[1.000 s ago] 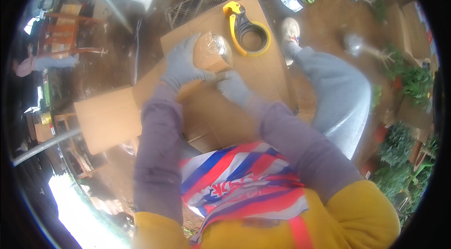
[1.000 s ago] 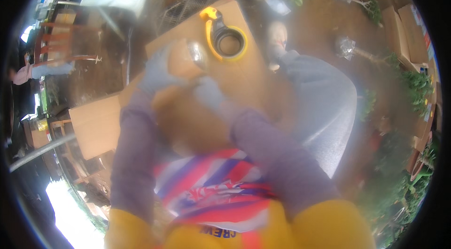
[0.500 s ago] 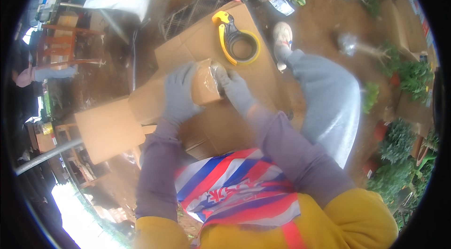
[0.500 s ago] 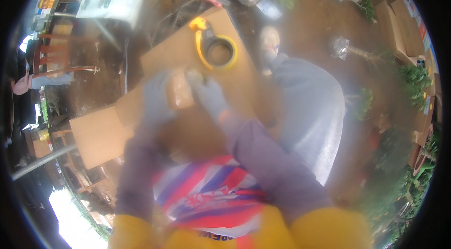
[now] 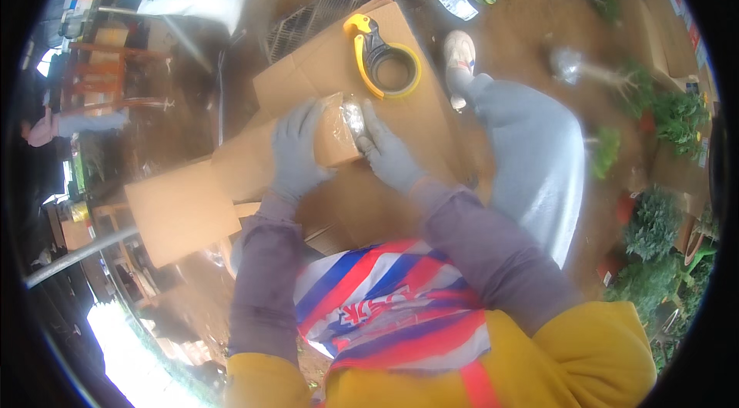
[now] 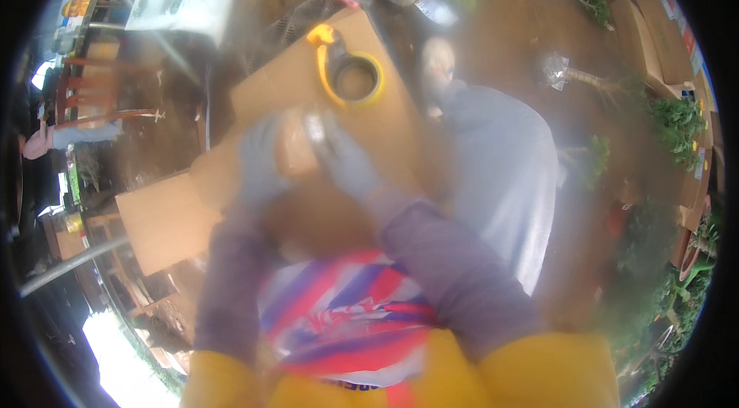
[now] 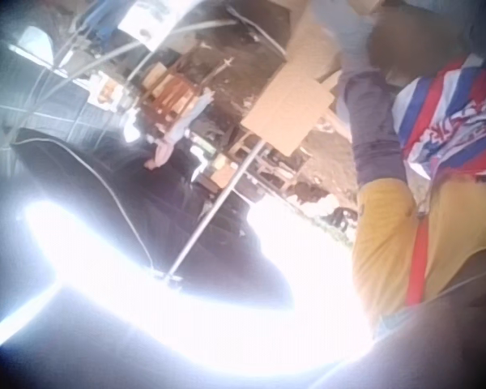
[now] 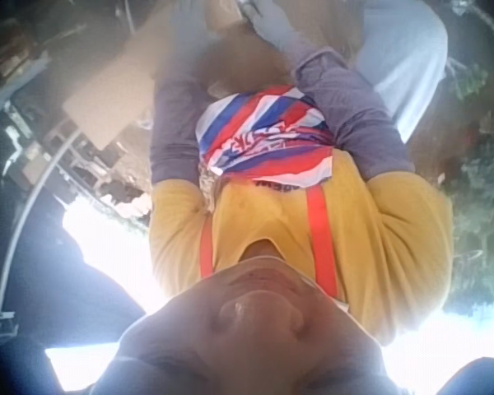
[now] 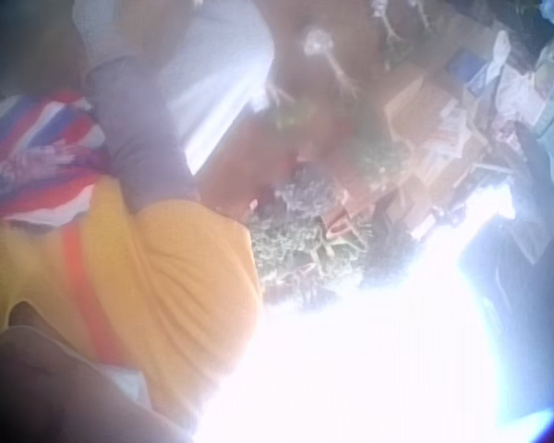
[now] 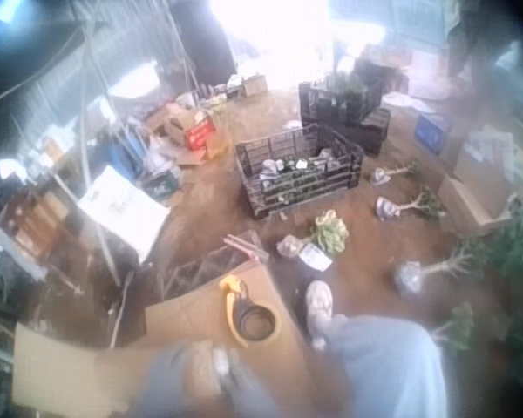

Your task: The person wraps small potted plants in cardboard and secures them with packing tape. They place each plant on a cardboard sheet, fold the cardboard around it, and apply tape to seal the package.

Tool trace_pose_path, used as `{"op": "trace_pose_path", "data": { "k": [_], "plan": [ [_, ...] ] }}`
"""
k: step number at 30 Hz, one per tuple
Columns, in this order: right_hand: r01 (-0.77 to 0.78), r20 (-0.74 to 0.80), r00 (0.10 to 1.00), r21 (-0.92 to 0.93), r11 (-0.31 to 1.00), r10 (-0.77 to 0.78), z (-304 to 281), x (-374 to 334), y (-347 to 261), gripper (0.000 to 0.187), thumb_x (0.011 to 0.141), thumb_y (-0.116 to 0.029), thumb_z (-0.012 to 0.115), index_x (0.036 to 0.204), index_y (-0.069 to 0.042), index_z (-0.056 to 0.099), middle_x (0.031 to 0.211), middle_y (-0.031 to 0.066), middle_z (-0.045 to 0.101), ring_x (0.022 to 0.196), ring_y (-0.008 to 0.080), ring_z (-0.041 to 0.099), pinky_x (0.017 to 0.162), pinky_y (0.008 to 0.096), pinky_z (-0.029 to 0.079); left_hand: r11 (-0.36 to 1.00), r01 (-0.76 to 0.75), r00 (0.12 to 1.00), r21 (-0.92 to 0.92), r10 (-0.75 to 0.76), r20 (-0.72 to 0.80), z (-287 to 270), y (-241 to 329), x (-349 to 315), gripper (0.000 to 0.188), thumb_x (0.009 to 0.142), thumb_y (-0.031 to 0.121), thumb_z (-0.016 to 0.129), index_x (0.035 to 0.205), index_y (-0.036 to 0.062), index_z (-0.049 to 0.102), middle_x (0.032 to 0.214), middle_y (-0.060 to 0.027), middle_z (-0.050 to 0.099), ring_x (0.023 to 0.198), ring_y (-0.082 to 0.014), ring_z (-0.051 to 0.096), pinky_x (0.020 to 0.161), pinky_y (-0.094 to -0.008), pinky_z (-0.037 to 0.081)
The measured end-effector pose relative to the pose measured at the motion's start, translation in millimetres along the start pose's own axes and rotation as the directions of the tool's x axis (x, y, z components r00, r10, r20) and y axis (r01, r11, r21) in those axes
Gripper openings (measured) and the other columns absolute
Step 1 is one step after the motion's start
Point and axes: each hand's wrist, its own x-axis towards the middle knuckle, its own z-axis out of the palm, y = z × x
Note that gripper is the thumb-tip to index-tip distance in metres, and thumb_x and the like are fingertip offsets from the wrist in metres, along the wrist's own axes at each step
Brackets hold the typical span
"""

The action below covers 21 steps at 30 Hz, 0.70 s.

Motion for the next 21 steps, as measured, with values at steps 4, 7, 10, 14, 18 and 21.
{"op": "trace_pose_path", "data": {
  "k": [4, 7, 10, 14, 18, 21],
  "plan": [
    [-0.103, -0.022, 0.995, -0.352, 0.930, 0.102, -7, -3, -15, 0.049, 0.101, -0.020, 0.055, 0.148, -0.007, 0.044, 0.107, 0.0218, 0.070, 0.095, 0.0361, 0.069, 0.083, 0.0413, 0.054, 1.000, -0.017, 1.000, 0.011, 0.017, -0.009, -8, -3, 5, 0.113, 0.046, 0.030, 0.090, 0.148, 0.0116, 0.044, 0.150, -0.0093, 0.044, 0.138, -0.0328, 0.041, 0.114, -0.0482, 0.031],
    [-0.108, -0.047, 0.994, -0.489, 0.866, 0.097, -28, 6, -35, 0.036, 0.100, -0.022, 0.057, 0.131, -0.003, 0.061, 0.102, 0.0238, 0.070, 0.095, 0.0403, 0.068, 0.082, 0.0437, 0.054, 0.992, 0.009, 1.000, 0.125, -0.006, -0.024, -15, 4, -5, 0.105, 0.053, 0.029, 0.090, 0.147, 0.0109, 0.045, 0.147, -0.0108, 0.047, 0.135, -0.0337, 0.043, 0.112, -0.0496, 0.033],
    [0.018, -0.146, 0.987, -0.321, 0.947, -0.068, -30, 25, -54, 0.040, 0.097, -0.026, 0.061, 0.129, -0.001, 0.062, 0.111, 0.0233, 0.069, 0.101, 0.0404, 0.066, 0.085, 0.0427, 0.053, 0.992, 0.122, 0.964, 0.036, -0.110, -0.242, -8, 25, -42, 0.088, 0.066, 0.028, 0.087, 0.144, 0.0092, 0.050, 0.142, -0.0135, 0.052, 0.132, -0.0326, 0.048, 0.110, -0.0492, 0.035],
    [0.153, 0.076, 0.988, -0.423, 0.893, -0.134, -3, 65, -64, 0.051, 0.094, -0.032, 0.067, 0.130, 0.003, 0.054, 0.120, 0.0249, 0.063, 0.108, 0.0364, 0.064, 0.089, 0.0389, 0.053, 0.530, 0.519, 0.695, -0.671, -0.719, -0.030, 36, 54, -109, 0.065, 0.085, 0.042, 0.078, 0.136, 0.0073, 0.057, 0.136, -0.0133, 0.057, 0.126, -0.0256, 0.054, 0.103, -0.0447, 0.043],
    [0.039, 0.146, 0.989, -0.270, 0.962, 0.001, 4, 77, -58, 0.062, 0.085, -0.024, 0.079, 0.130, 0.004, 0.048, 0.123, 0.0204, 0.060, 0.104, 0.0264, 0.062, 0.087, 0.0353, 0.053, -0.570, 0.084, 0.541, -0.817, -0.663, 0.518, 81, 32, -115, 0.063, 0.090, 0.046, 0.074, 0.136, 0.0087, 0.054, 0.134, -0.0092, 0.058, 0.122, -0.0226, 0.056, 0.099, -0.0445, 0.047],
    [0.015, 0.309, 0.950, -0.209, 0.978, 0.051, -7, 62, -56, 0.086, 0.075, -0.016, 0.087, 0.145, 0.001, 0.040, 0.129, 0.0161, 0.056, 0.104, 0.0210, 0.058, 0.087, 0.0334, 0.052, -0.806, -0.235, 0.604, -0.544, -0.559, 0.568, 96, 25, -100, 0.060, 0.092, 0.041, 0.074, 0.139, 0.0112, 0.052, 0.135, -0.0071, 0.057, 0.123, -0.0232, 0.056, 0.100, -0.0483, 0.048]
  ]
}}
